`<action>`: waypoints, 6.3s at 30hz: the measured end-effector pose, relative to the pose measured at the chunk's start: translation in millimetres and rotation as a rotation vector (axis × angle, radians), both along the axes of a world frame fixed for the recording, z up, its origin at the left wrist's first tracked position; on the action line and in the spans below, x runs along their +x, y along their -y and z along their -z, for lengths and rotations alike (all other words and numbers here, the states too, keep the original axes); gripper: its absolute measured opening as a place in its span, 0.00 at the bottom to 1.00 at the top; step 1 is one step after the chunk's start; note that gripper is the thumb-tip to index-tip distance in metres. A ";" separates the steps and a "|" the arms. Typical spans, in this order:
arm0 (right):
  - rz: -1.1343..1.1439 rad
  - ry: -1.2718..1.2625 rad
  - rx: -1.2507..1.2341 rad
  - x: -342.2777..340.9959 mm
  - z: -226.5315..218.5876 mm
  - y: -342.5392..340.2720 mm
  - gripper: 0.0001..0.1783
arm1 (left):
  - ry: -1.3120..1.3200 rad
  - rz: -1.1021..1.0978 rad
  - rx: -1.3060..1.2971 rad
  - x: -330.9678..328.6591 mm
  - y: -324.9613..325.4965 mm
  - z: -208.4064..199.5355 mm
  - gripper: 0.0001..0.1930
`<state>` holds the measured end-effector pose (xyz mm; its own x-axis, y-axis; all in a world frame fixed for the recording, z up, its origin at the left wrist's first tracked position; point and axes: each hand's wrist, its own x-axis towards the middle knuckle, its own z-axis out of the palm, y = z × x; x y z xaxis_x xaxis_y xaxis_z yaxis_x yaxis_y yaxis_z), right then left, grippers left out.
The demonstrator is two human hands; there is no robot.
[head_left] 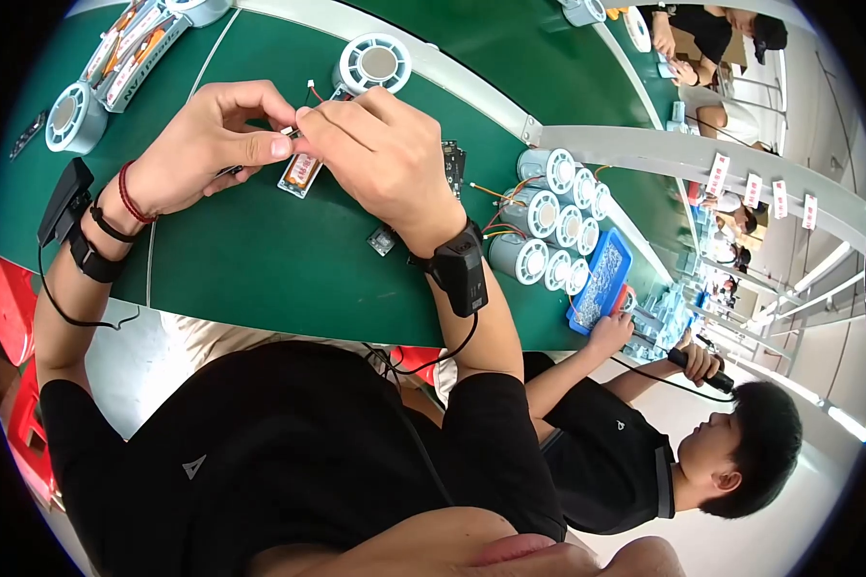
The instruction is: The person connects battery wires to a circuit board by hand and fits the board onto the battery. They set the unit aside, pick up another circuit board and battery, and repeat the assembly process.
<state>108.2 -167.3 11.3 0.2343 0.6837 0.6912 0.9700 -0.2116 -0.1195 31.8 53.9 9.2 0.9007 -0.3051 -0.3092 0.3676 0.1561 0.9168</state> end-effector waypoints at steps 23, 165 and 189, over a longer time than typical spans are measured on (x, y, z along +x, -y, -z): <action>-0.070 -0.466 -0.047 -5.6 -19.9 7.4 0.13 | 0.028 0.058 0.028 1.4 10.4 -15.5 0.11; 0.096 -1.373 0.197 -37.9 -21.6 -4.1 0.11 | 0.878 -0.211 0.398 -8.1 4.6 14.3 0.17; -0.005 -1.376 0.102 -31.9 -35.0 -3.6 0.19 | 1.304 -0.235 0.855 -20.7 13.1 8.1 0.20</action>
<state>76.2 -163.7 46.4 0.7611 0.6470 -0.0464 0.0598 -0.1412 -0.9882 11.0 40.9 1.1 0.6748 -0.2740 0.6852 -0.6706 -0.6153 0.4144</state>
